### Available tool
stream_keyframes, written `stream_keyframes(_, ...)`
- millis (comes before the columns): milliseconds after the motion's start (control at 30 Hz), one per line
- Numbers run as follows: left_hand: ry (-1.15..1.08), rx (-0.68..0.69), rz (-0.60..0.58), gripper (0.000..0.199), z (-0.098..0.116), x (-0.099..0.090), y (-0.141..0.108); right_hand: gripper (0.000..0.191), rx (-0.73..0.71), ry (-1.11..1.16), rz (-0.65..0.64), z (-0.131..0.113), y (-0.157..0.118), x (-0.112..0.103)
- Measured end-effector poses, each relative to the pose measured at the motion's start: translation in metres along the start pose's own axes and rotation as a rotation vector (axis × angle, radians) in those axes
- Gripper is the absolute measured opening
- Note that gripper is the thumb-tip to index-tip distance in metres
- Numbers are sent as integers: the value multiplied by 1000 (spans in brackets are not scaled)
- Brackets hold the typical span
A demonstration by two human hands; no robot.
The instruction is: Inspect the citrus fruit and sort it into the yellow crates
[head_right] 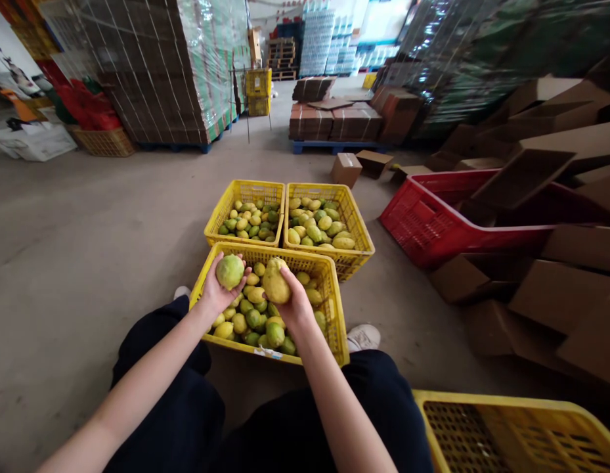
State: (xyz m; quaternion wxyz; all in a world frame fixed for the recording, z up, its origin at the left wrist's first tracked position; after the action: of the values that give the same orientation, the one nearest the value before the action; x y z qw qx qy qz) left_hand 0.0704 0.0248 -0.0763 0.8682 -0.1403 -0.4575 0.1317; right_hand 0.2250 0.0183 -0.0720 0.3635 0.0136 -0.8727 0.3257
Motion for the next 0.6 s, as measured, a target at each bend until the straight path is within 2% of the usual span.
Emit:
stream_keyframes(100,-35,-22,-9,29,-2,0,-1,29,83,42,9,2,-2,0)
stream_keyframes(200,-126,-7,-21,26,-6,4,-2,33,80,11,14,2,1,-2)
stream_keyframes(300,-194,-31,4,24,-16,6,-5,35,-104,-105,71,-2,7,-7)
stream_keyframes(400,-172,-99,80,31,-32,3,-8,45,-439,-428,197,-8,7,-7)
stream_keyframes(467,-142,-105,116,36,-38,-1,-10,50,-603,-673,250,-3,5,-2)
stream_keyframes(533,-133,-80,84,42,-40,-1,-10,53,-650,-856,245,7,7,2)
stream_keyframes(600,-146,-51,-7,48,-39,2,-10,58,-658,-989,230,17,7,5)
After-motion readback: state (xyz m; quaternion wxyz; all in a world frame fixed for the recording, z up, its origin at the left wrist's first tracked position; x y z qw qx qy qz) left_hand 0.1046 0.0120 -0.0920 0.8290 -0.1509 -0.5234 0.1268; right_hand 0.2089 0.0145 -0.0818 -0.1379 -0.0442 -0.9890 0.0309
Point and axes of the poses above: each hand's wrist, its own y-axis towards the middle knuckle, its own x-axis out of the palm, z = x × y, the point moved 6 cm from there along y, towards the middle knuckle, and after that the axes turned 15 degrees about x, right-handed, at the moved point
